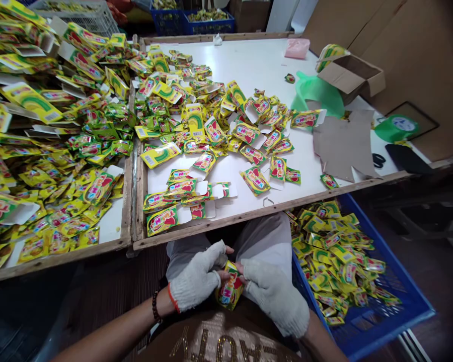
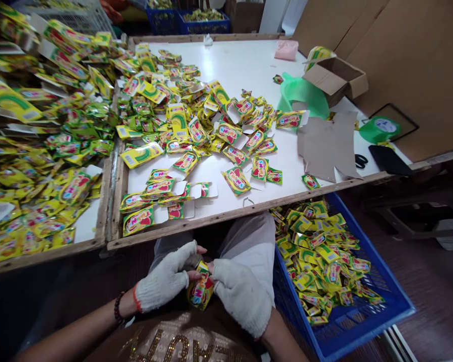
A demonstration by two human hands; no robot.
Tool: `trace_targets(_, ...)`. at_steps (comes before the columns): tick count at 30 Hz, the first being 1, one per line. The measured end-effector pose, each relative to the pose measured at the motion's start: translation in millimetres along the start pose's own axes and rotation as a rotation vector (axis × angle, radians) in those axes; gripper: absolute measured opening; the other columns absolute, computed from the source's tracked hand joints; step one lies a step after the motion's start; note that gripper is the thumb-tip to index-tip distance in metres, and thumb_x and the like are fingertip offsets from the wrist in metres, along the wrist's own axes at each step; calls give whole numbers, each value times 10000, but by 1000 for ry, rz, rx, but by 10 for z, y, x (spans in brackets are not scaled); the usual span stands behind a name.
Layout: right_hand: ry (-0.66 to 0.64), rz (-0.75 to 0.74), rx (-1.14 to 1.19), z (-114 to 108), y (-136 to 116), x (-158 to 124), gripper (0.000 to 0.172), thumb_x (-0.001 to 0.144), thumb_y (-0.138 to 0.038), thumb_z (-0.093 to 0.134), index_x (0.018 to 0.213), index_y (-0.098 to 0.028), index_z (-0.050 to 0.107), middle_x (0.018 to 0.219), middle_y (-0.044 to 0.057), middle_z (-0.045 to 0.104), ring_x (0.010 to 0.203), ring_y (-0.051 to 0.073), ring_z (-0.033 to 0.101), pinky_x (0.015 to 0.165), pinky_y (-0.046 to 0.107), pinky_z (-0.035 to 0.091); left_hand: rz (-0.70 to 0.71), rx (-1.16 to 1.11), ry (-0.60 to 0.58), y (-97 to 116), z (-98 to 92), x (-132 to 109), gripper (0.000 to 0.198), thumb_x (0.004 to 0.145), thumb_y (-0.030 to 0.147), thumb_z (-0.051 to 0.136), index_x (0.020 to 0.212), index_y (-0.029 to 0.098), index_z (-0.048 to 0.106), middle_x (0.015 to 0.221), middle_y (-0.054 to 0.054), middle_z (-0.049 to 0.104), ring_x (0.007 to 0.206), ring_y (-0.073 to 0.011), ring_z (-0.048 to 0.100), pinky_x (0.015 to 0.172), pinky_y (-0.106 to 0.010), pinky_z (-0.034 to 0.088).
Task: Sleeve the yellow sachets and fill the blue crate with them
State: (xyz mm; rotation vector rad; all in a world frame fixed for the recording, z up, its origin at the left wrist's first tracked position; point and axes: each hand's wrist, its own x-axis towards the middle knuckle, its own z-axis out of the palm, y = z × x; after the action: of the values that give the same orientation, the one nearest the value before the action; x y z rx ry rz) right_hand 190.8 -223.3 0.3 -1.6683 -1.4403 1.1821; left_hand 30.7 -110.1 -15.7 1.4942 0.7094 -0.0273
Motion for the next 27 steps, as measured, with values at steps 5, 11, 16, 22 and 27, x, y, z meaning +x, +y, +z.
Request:
trace_targets(5, -18, -22, -108, 65, 37, -43, 310, 815, -143, 480, 1065, -213, 649, 1007, 59, 659, 922, 190, 592, 834, 296, 461, 74, 147, -43, 76, -29, -22, 133, 734, 109, 513, 822, 150, 602, 809, 5, 625, 756, -125, 547, 684, -205, 407)
trace_targets(11, 109, 136, 33, 194, 69, 52, 211, 833, -229, 509, 971, -195, 665, 887, 39, 675, 806, 164, 607, 723, 255, 477, 165, 347, 25, -16, -34, 0, 118, 767, 126, 506, 665, 117, 563, 627, 21, 518, 613, -94, 458, 574, -198, 350)
trace_targets(16, 222, 37, -121, -247, 147, -48, 246, 829, -224, 426, 900, -200, 660, 824, 44, 633, 762, 164, 583, 697, 265, 481, 484, 635, 83, 410, -300, 201, 163, 824, 177, 457, 903, 160, 599, 890, -55, 595, 828, -156, 546, 733, -240, 421)
trace_targets(22, 492, 158, -566, -1165, 230, -432, 236, 798, -372, 494, 689, -214, 630, 854, 71, 615, 808, 214, 586, 739, 327, 491, 196, 1027, 639, 1094, -1126, 1040, 264, 831, 316, 440, 1024, 163, 534, 1008, -127, 589, 953, -251, 564, 798, -336, 431)
trace_targets(27, 565, 48, -534, -913, 239, -193, 228, 827, -308, 487, 997, -216, 609, 1023, 69, 635, 941, 206, 602, 818, 319, 514, -98, 940, 606, 1166, -1569, 1551, 389, 719, 324, 570, 1056, 134, 533, 911, -135, 643, 818, -249, 615, 697, -301, 455)
